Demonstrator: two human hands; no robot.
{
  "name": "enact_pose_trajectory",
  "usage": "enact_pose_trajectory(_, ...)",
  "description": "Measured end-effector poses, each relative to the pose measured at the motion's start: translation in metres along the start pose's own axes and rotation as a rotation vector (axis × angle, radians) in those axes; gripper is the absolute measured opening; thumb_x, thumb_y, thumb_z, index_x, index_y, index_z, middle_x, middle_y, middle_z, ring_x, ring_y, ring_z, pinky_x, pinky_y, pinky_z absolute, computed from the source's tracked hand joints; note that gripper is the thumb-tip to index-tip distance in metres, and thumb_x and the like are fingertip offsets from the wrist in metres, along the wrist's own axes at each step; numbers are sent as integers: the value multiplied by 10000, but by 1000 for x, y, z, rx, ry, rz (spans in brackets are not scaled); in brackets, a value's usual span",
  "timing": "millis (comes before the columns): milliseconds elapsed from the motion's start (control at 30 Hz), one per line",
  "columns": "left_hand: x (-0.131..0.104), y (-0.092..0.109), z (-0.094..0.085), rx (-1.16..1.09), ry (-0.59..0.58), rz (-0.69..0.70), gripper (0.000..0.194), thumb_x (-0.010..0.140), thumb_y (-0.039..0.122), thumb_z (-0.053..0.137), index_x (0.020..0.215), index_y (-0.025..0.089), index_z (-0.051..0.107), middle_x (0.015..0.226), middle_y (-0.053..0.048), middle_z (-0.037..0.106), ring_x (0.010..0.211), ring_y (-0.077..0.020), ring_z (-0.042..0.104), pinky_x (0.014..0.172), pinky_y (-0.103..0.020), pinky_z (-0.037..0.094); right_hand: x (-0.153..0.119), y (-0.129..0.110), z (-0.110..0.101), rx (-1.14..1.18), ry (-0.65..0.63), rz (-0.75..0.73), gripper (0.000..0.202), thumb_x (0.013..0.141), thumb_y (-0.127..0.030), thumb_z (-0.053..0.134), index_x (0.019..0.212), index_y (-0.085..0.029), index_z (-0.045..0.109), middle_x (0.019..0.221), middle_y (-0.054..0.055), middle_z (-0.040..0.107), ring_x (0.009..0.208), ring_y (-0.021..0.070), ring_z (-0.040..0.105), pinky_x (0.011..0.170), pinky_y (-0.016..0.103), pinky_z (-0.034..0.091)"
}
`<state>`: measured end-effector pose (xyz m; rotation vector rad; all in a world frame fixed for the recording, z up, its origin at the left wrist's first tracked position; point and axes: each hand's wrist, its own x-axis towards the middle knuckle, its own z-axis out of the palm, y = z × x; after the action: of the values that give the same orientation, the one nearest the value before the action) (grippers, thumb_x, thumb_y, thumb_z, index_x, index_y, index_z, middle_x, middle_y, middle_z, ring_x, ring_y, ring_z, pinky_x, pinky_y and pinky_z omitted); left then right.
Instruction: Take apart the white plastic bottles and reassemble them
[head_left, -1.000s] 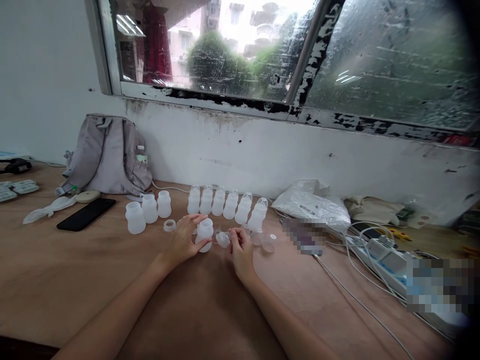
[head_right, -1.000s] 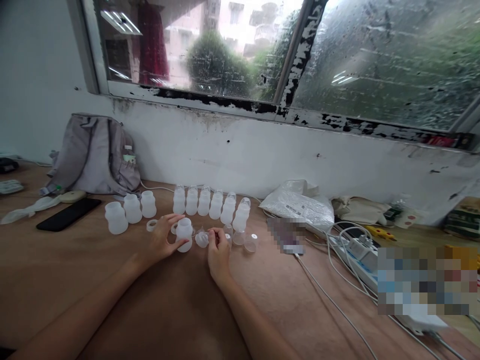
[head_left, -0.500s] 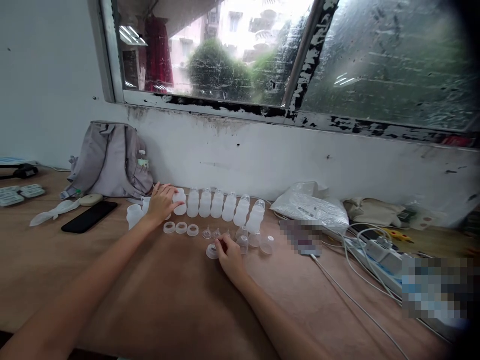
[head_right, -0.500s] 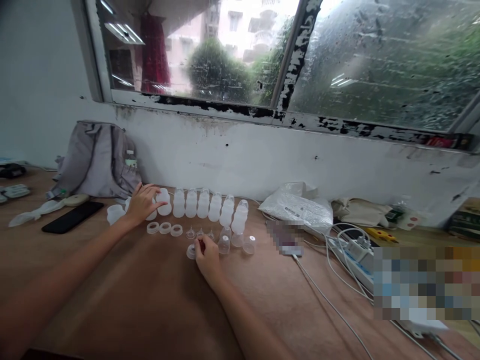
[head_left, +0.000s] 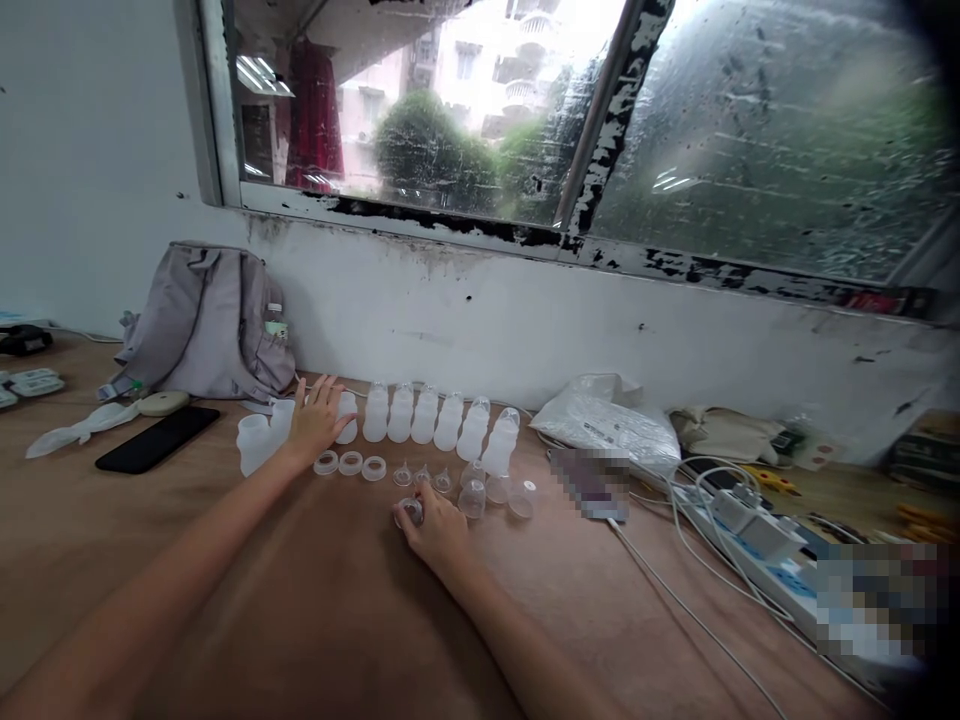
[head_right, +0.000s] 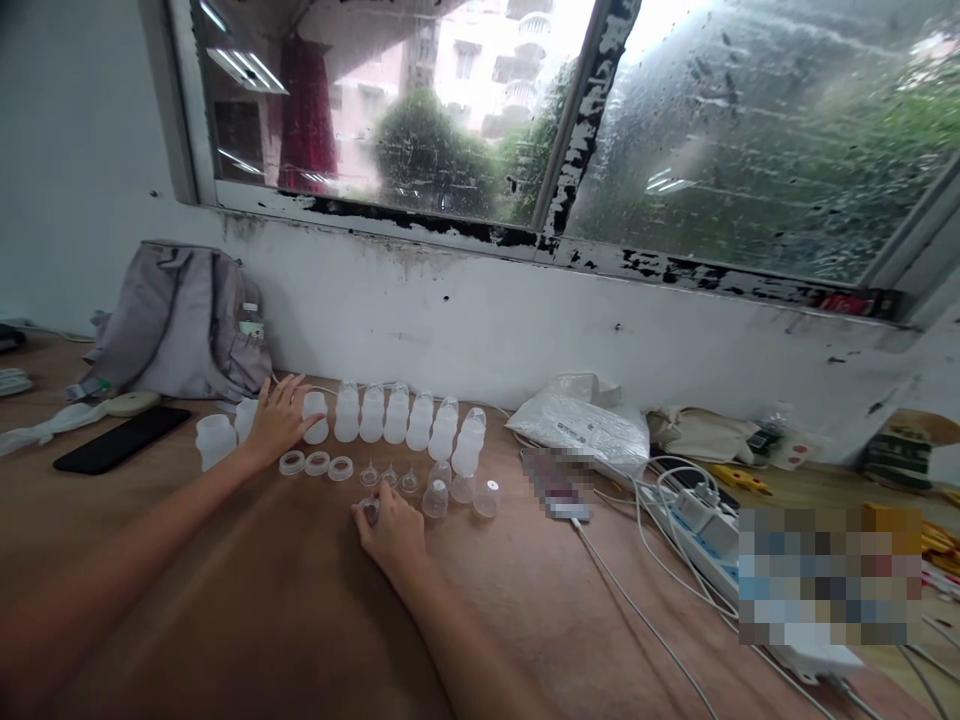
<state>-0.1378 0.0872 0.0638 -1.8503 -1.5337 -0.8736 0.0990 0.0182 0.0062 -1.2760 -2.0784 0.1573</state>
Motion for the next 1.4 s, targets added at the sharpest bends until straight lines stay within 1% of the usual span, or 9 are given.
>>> enact_pose_trajectory(67,-12,16,-6,-129,28,-55,333,824,338,411,1076,138,492,1188,-164,486,1120,-290,415,966,-488,222,0,2,2,-4,-8,-5,169,783,-378,482,811,-212,502,735,40,626,640,186,578,521,239,319)
enact_pose_trajectory(100,-21,26,-11,-218,-3,-52,311,836,331,387,1058,143,497,1158,-149,504,1086,-269,444,942,-450,278,1,3,2,14,-8,-11,160,798,-366,464,813,-210,500,726,39,623,646,185,580,531,239,327)
enact_pose_trajectory(200,-50,57,-26,-485,-190,34,274,851,313,369,1054,175,489,1093,-103,535,1048,-216,468,906,-355,344,2,7,3,110,-3,-26,157,825,-340,425,833,-205,504,659,26,601,625,178,574,556,241,354)
enact_pose_trajectory(267,-66,74,-36,-611,-332,127,287,834,321,408,1085,202,480,1101,-85,538,1040,-216,468,905,-352,344,3,9,4,189,-4,-43,148,826,-318,420,833,-201,511,626,15,583,585,166,558,554,239,367)
enact_pose_trajectory(367,-76,88,-44,-734,-451,145,341,806,328,461,1131,224,460,1114,-79,540,1036,-232,462,910,-374,334,5,9,4,297,-11,-90,115,821,-256,415,834,-199,514,657,16,585,567,152,543,553,234,384)
enact_pose_trajectory(533,-75,88,-38,-850,-483,81,370,759,329,535,1112,234,477,1094,-76,560,1019,-247,476,895,-384,334,6,5,0,409,-38,-158,115,804,-177,405,851,-205,506,714,21,595,610,150,550,580,238,406)
enact_pose_trajectory(667,-74,87,-35,-831,-468,63,363,723,309,568,1070,229,498,1030,-78,579,954,-247,503,844,-368,353,6,3,-1,448,-54,-194,180,771,-116,382,883,-204,490,799,35,600,675,150,557,625,242,419)
enact_pose_trajectory(933,-66,88,-40,-720,-469,140,290,656,277,595,930,217,524,859,-50,579,807,-225,515,737,-323,361,4,3,3,414,-86,-149,285,693,-72,387,943,-205,429,823,26,568,685,151,546,657,255,416)
enact_pose_trajectory(1400,-66,82,-46,-651,-531,159,266,650,262,569,890,198,474,865,-16,548,802,-178,502,743,-298,371,1,3,4,394,-124,-197,294,726,-53,357,979,-202,371,918,51,517,846,162,519,766,292,408)
